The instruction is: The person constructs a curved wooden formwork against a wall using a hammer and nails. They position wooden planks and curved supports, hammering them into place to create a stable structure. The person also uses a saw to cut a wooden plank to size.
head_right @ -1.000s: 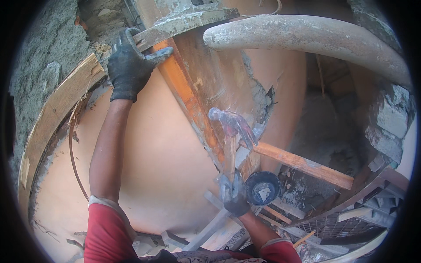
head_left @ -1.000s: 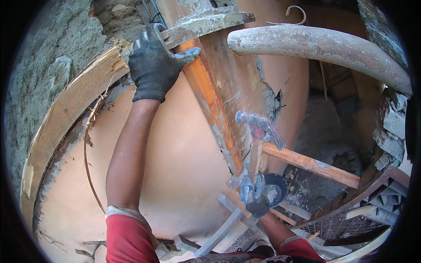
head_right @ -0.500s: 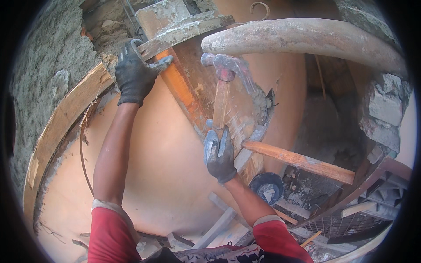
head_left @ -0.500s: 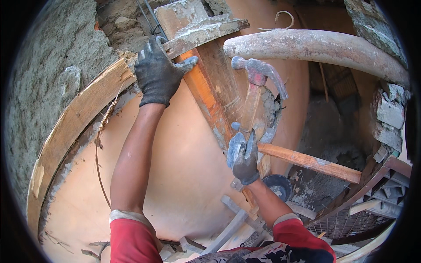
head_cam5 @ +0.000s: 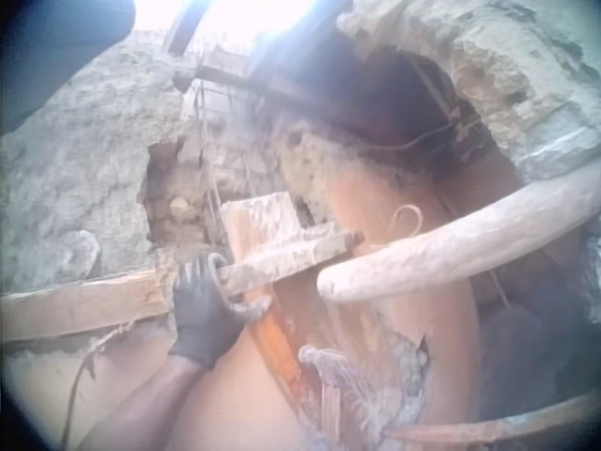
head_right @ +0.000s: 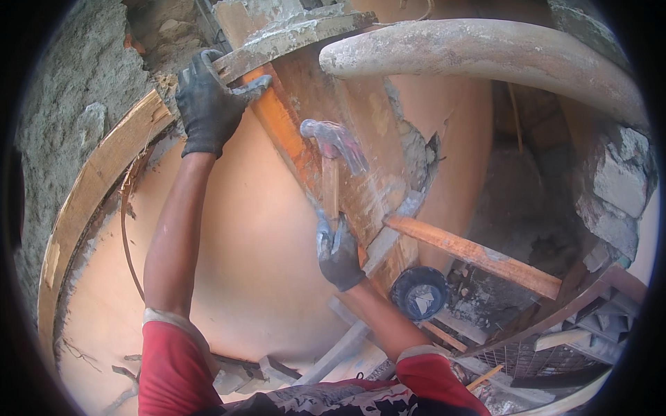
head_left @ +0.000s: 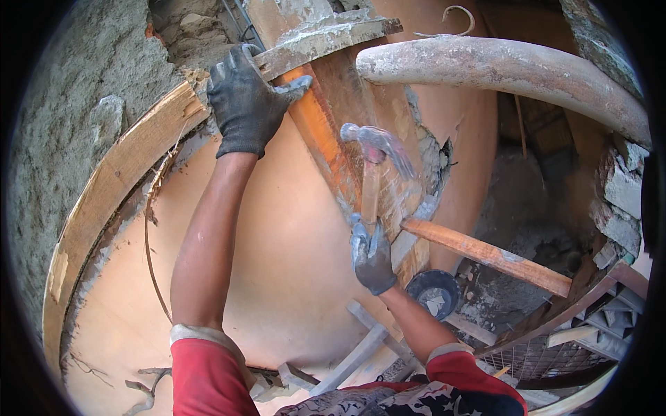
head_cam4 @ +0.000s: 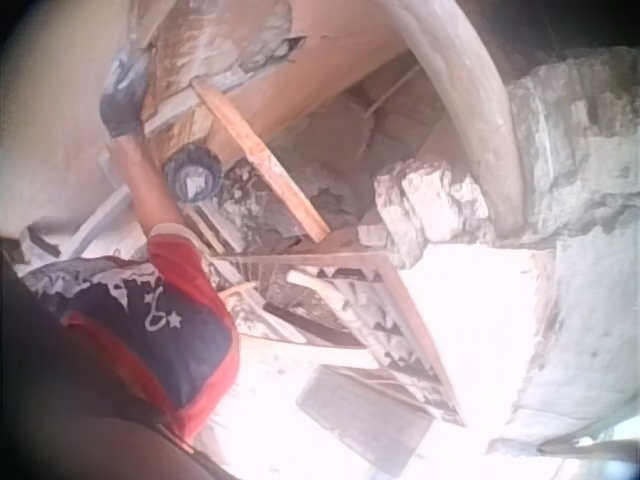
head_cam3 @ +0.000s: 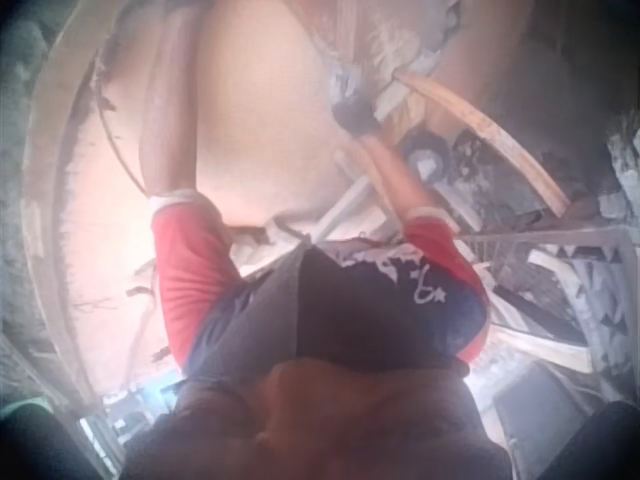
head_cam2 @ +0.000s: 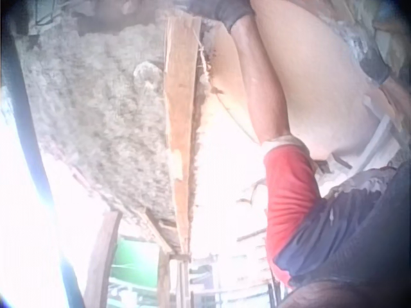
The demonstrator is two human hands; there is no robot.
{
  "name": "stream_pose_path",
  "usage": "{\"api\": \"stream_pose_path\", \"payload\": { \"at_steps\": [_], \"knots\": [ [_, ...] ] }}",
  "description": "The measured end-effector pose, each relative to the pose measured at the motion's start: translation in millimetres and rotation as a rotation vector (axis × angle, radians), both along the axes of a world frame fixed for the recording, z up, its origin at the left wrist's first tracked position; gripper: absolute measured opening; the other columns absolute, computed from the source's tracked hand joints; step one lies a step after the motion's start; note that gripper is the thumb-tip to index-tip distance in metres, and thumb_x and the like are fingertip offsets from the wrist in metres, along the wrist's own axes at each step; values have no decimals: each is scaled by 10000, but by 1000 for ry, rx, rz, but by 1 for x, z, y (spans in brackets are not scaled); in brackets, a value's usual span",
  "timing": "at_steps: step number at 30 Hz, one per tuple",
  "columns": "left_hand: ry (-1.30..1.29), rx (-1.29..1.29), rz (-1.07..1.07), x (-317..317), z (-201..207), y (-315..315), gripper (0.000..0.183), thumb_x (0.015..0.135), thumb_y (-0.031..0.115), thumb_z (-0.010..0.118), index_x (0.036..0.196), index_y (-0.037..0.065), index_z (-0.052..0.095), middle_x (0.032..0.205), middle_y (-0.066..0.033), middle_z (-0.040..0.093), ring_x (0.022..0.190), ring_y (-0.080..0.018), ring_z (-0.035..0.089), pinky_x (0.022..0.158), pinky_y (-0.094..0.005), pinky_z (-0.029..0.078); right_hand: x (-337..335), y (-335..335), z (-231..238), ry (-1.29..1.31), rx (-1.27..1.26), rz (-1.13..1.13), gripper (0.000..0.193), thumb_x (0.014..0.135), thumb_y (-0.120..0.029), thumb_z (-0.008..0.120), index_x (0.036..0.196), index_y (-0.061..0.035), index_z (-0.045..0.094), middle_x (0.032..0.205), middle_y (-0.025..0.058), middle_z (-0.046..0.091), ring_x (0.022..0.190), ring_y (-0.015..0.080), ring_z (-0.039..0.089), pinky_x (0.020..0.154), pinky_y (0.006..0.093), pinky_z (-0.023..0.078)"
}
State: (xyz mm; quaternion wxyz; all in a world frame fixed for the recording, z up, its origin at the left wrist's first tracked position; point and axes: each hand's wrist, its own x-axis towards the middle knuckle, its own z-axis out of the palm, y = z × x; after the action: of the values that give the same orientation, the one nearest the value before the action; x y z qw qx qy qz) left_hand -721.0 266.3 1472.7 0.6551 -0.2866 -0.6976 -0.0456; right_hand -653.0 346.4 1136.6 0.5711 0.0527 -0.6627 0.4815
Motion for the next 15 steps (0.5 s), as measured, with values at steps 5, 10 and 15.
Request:
{"api": "stream_pose_path", "payload": {
  "at_steps": [5,10,15],
  "knots": [
    [44,-26,27,-10,0,-10,838,695,647,907,1197,52,597,1055,-152,676,1030,-340,628,873,-493,527,13,-5,-5,-159,-180,354,350,1078,-141,540,1363,57,589,1101,182,709,845,269,663,810,410,547],
    [50,-14,38,-7,2,8,815,706,622,913,1183,39,602,1074,-162,681,1048,-357,632,888,-503,526,-11,1,-34,-104,233,-115,336,1069,-146,557,1336,54,596,1156,236,711,996,363,700,880,442,549],
    [21,-59,40,-9,2,-11,828,694,633,914,1181,38,609,1053,-148,669,1030,-318,633,872,-481,523,34,-4,-4,-239,-362,561,333,1067,-147,561,1339,44,594,1103,229,730,903,381,724,809,424,571]
  ]
}}
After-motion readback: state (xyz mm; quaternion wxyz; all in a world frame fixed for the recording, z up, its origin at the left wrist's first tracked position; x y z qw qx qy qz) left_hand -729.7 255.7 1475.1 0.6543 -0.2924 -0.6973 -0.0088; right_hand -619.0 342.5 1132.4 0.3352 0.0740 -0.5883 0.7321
